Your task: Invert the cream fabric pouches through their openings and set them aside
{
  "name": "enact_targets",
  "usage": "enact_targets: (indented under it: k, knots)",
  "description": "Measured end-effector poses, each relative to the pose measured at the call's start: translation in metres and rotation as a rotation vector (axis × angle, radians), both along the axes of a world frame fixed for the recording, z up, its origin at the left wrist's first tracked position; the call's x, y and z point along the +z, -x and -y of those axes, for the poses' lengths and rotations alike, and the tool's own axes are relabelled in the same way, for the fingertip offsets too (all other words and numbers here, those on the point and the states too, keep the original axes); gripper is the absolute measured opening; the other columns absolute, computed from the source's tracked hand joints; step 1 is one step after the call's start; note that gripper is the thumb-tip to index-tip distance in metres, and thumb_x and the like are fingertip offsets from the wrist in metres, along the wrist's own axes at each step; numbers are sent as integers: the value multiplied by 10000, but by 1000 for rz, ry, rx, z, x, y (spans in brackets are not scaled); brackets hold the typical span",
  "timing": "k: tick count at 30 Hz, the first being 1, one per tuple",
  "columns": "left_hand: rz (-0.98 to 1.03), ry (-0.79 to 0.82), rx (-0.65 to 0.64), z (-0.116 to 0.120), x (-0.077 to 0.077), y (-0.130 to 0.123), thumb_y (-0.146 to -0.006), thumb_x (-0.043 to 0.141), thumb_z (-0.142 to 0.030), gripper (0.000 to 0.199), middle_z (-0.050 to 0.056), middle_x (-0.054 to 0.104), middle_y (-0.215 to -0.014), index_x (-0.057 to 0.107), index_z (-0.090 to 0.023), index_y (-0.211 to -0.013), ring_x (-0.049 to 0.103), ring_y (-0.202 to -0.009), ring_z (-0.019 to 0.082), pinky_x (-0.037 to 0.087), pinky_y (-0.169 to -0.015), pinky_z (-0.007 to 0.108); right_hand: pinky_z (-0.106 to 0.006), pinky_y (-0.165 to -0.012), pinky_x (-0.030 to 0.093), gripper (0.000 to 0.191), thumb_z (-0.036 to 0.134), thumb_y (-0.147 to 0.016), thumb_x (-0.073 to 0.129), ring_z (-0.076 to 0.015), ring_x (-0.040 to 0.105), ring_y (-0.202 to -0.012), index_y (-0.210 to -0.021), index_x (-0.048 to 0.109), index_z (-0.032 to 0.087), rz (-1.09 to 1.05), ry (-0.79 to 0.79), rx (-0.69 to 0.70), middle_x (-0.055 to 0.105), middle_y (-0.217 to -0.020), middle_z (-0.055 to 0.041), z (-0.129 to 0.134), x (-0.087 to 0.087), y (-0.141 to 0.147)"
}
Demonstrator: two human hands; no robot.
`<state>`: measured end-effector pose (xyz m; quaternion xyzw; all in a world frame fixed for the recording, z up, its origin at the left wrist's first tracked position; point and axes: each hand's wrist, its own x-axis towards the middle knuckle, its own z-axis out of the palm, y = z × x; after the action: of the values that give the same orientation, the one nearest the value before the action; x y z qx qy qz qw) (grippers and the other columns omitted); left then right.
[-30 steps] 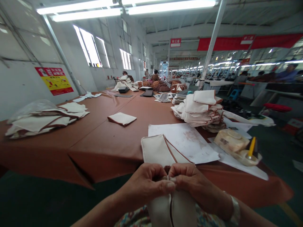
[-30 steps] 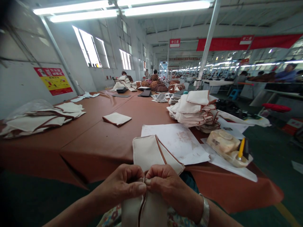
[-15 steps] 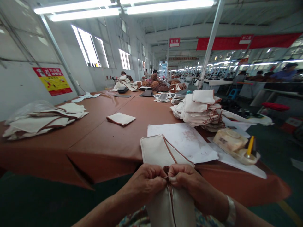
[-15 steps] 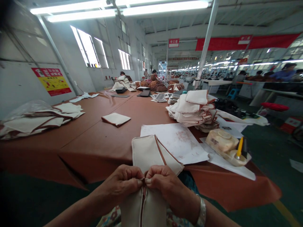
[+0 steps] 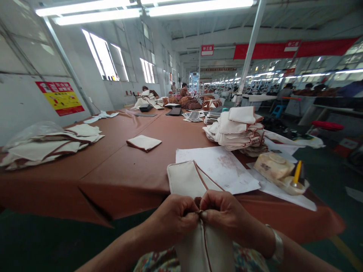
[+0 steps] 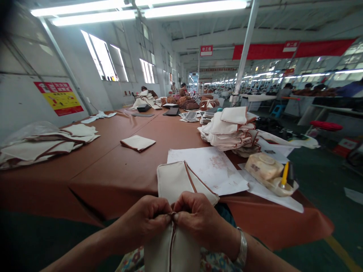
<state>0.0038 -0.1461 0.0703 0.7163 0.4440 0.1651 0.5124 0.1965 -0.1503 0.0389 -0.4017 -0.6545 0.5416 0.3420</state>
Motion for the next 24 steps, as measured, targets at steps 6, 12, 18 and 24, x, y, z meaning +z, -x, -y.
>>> enact_targets:
  k: [6, 12, 18, 24]
  knots:
    - [226, 199, 61, -5, -5, 5, -795, 554, -278, 193, -37, 379, -590, 598, -120, -693, 293, -564, 90, 219, -492, 221, -255, -646, 361, 66, 208, -868, 561, -124, 453, -717, -851, 602, 159, -49, -150, 57, 546, -770, -1, 7, 0, -8]
    - [354, 388, 2, -6, -16, 5, -828, 606, -564, 469, -33, 380, -607, 541, -120, -693, 255, -525, 70, 184, -478, 229, -232, -645, 362, 139, 170, -933, 459, -107, 476, -709, -888, 591, 183, 63, -576, 93, 514, -790, -7, 9, -3, -12]
    - [246, 213, -133, -6, -11, 7, -876, 566, -519, 447, -50, 293, -634, 452, -142, -665, 230, -576, 74, 183, -495, 226, -255, -653, 370, 142, 102, -914, 433, -130, 485, -739, -938, 537, 195, 144, -741, 141, 521, -845, -36, 11, -8, -14]
    - [-4, -43, -196, -2, 1, 6, -925, 482, -378, 311, -40, 396, -669, 584, -124, -780, 313, -603, 84, 251, -498, 204, -238, -658, 393, 60, 229, -895, 568, -122, 489, -742, -918, 520, 202, -7, -381, 100, 545, -853, -10, 18, -2, -21]
